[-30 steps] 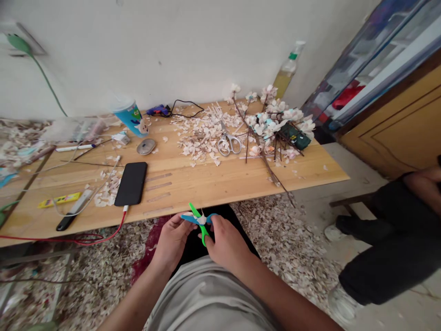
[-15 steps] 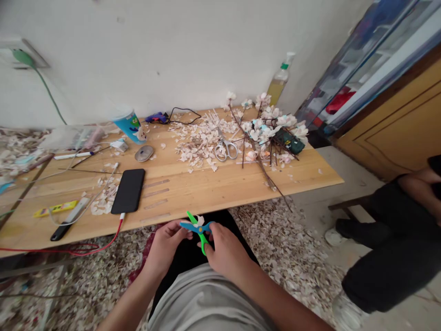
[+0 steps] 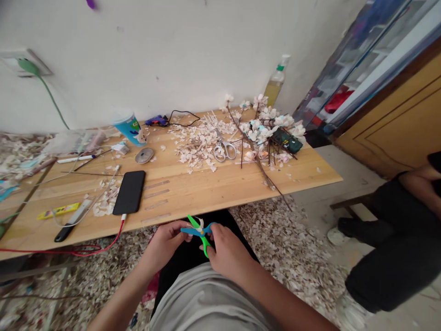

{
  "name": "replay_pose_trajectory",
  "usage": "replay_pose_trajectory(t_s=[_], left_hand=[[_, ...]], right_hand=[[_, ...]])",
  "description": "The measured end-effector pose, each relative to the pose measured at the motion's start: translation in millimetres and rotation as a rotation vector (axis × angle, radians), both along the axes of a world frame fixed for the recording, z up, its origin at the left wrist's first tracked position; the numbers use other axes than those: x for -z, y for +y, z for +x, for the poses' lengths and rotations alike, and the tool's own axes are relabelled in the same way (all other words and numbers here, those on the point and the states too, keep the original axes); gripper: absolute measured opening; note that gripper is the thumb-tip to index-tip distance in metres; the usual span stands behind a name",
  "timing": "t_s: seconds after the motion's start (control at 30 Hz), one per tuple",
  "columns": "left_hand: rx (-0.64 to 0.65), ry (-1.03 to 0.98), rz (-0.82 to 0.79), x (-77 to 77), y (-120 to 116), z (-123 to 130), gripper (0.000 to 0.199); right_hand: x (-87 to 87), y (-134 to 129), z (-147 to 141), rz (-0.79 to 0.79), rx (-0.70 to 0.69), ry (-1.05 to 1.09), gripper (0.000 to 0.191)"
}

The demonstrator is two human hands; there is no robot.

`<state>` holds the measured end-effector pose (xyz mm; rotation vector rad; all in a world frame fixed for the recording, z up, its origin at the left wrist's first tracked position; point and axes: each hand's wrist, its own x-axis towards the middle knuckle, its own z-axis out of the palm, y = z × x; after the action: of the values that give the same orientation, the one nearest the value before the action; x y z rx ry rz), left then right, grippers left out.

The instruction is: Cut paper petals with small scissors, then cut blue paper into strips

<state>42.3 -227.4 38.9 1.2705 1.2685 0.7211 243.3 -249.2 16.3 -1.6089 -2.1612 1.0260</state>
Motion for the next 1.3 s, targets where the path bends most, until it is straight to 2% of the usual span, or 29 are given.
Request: replay_pose_trajectory(t_s=[0.27, 0.47, 0.6, 0.7, 0.77, 0.8, 0.87, 0.9, 0.93, 1.0, 1.07, 1.13, 1.17, 1.23, 1.3], left_hand=[[0.103, 0.136, 0.035, -7.8, 3.5, -0.2, 0.014], [0.213, 0.121, -0.016, -13.3, 11.9, 0.8, 0.016], [0.240, 0.018, -0.109, -6.8, 15.6, 4.3, 0.023], [0.182, -0.068, -0.157, 3.7, 18.1, 10.7, 0.027], [0.099, -0.142, -0.186, 11.3, 20.6, 15.4, 0.031], [0.053, -0.181, -0.198, 14.6, 22.1, 17.3, 0.033], [-0.032, -0.246, -0.203, 19.9, 25.0, 19.7, 0.035], [-0.071, -0.264, -0.194, 21.8, 26.0, 20.0, 0.035], [-0.109, -0.268, -0.178, 23.3, 26.6, 19.6, 0.035], [-0.182, -0.246, -0.136, 25.4, 26.2, 16.5, 0.034], [-0.246, -0.210, -0.094, 26.6, 24.3, 9.1, 0.035], [-0.318, -0.170, -0.051, 25.8, 22.1, -5.0, 0.038], [-0.366, -0.140, -0.018, 24.0, 21.3, -15.4, 0.040], [-0.492, -0.023, 0.089, 17.1, 20.7, -44.7, 0.043], [-0.618, 0.167, 0.224, 6.7, 22.1, -84.5, 0.042]], right_hand=[[0.6, -2.8, -2.1, -0.006, 0.017, 0.003, 0.014], [1.2, -0.4, 0.7, -0.019, 0.046, -0.014, 0.011], [7.7, -1.6, 8.5, -0.078, 0.142, 0.070, 0.016], [15.1, -16.3, 29.6, -0.116, 0.248, 0.274, 0.016], [19.4, -32.6, 52.6, 0.007, 0.342, 0.437, 0.012], [21.3, -40.6, 65.4, 0.138, 0.382, 0.501, 0.011], [25.5, -51.8, 88.3, 0.402, 0.419, 0.545, 0.025], [28.4, -53.7, 95.8, 0.454, 0.402, 0.519, 0.031], [32.3, -52.9, 99.4, 0.420, 0.363, 0.455, 0.034], [43.8, -44.3, 93.3, 0.185, 0.196, 0.301, 0.033], [60.4, -29.6, 72.7, -0.049, -0.057, 0.207, 0.028], [80.0, -11.3, 47.6, -0.099, -0.279, 0.200, 0.026], [89.8, -1.1, 37.0, -0.125, -0.337, 0.196, 0.026], [106.7, 21.5, 25.1, -0.211, -0.342, 0.116, 0.033], [117.3, 44.9, 26.7, -0.257, -0.269, 0.007, 0.036]])
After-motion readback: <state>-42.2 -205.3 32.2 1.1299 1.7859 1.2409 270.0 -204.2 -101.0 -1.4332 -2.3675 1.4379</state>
